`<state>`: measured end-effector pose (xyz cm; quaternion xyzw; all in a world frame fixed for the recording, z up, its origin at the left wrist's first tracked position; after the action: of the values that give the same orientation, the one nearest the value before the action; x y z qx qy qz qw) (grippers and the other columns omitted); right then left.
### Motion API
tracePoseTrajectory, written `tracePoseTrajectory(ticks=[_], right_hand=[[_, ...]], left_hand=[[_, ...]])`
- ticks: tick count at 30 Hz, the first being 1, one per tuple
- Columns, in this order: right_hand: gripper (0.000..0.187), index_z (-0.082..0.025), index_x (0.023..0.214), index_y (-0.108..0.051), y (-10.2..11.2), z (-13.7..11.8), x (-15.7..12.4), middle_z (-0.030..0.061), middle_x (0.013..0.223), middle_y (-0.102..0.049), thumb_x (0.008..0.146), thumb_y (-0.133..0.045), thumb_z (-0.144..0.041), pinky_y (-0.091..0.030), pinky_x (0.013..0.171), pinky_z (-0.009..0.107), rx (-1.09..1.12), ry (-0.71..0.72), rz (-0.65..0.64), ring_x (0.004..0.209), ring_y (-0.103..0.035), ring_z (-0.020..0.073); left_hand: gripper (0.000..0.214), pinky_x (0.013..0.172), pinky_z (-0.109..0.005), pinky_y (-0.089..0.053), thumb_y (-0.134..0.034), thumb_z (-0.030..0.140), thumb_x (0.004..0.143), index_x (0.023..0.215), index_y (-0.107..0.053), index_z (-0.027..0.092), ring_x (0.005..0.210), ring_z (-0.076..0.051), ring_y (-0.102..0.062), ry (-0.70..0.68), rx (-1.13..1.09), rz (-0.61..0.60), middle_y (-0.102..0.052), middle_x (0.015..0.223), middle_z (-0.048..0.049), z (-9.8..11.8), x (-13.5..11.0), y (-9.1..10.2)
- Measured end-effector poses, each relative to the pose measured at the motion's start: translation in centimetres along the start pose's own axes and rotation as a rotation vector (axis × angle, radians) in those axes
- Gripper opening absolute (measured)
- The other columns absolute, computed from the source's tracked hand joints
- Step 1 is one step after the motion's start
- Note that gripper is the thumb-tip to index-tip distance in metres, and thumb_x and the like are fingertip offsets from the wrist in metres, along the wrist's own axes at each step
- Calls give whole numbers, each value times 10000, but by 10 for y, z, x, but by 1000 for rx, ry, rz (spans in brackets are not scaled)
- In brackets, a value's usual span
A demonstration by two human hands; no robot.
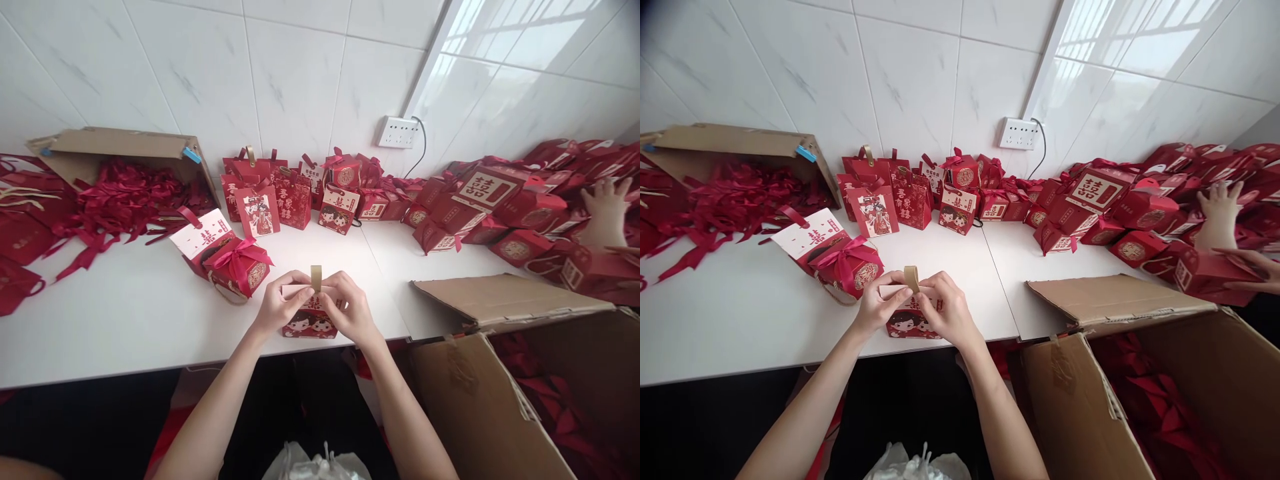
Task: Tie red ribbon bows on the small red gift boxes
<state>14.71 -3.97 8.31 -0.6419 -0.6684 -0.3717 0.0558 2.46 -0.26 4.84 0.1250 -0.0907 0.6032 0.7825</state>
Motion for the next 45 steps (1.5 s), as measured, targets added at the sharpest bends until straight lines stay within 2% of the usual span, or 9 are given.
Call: tracePoseTrajectory(ticks=[6,12,15,19,23,25,27,32,45], right_hand=[[73,-200,818,-544,0,2,3,11,764,-531,865,-488,-194,-437,623,272,25,-31,0,699,-528,146],[140,-197,841,-583,0,6,5,17,766,-543,889,-454,-220,-441,607,267,75,-78,-63,682,-528,143],[193,-198,951,-589,0,5,0,25,810,-565,886,-408,-188,-456,618,272,69,-81,-67,711,-547,146],[360,-208,1221,-446,-1,14,-8,23,870,-606,861,-459,-208,-460,548,250,100,-139,-19,645,-558,129],[167,-193,939,-550,15,36,-13,22,796,-620,826,-549,-316,-481,564,257,149,-294,206,662,-579,147],[189,-190,844,-556,22,53,-18,22,764,-615,790,-590,-368,-488,547,260,224,-431,313,658,-587,157],[248,-188,873,-559,22,67,-22,23,761,-623,751,-627,-394,-499,535,272,349,-553,359,644,-597,165],[323,-188,908,-579,15,80,-26,32,790,-662,699,-691,-409,-520,567,295,607,-657,357,654,-625,177],[287,-178,829,-640,23,65,-27,9,732,-678,693,-727,-415,-474,548,251,688,-658,342,614,-602,154]], left_hand=[[227,643,-237,-504,-611,371,779,741,-607,147,742,-167,-612,23,50,4,-610,728,-28,3,0,0],[236,708,-266,-525,-596,385,796,800,-604,150,776,-166,-604,33,20,-95,-610,784,-33,0,4,-4],[272,765,-299,-529,-597,398,794,913,-605,152,864,-193,-617,13,27,-136,-634,909,-64,-6,0,-2],[515,785,-341,-543,-660,346,741,1193,-481,173,936,-229,-634,49,30,-202,-626,1091,-111,-24,-16,2],[649,917,-420,-503,-696,307,711,1274,-400,178,1080,-261,-591,190,121,-269,-598,1191,-125,-42,-37,3],[669,959,-438,-475,-699,343,711,1280,-386,182,1131,-271,-563,259,134,-216,-569,1235,-124,-43,-44,7],[612,940,-429,-489,-671,398,736,1248,-409,191,1111,-275,-580,335,76,-158,-582,1207,-112,-42,-50,10],[410,825,-366,-546,-599,463,784,1082,-510,196,995,-264,-640,425,-46,-141,-641,1056,-64,-31,-56,4],[528,855,-363,-522,-615,449,778,1197,-404,208,1056,-255,-595,401,-67,-159,-619,1085,-75,-28,-59,-1]])
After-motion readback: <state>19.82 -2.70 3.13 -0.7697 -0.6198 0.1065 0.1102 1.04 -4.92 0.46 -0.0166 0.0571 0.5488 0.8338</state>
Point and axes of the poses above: each hand's wrist, its own x-axis towards the middle knuckle, its own y-axis out of the back of the hand, z = x × y, the point moved 9 cm from there along x, towards the middle knuckle
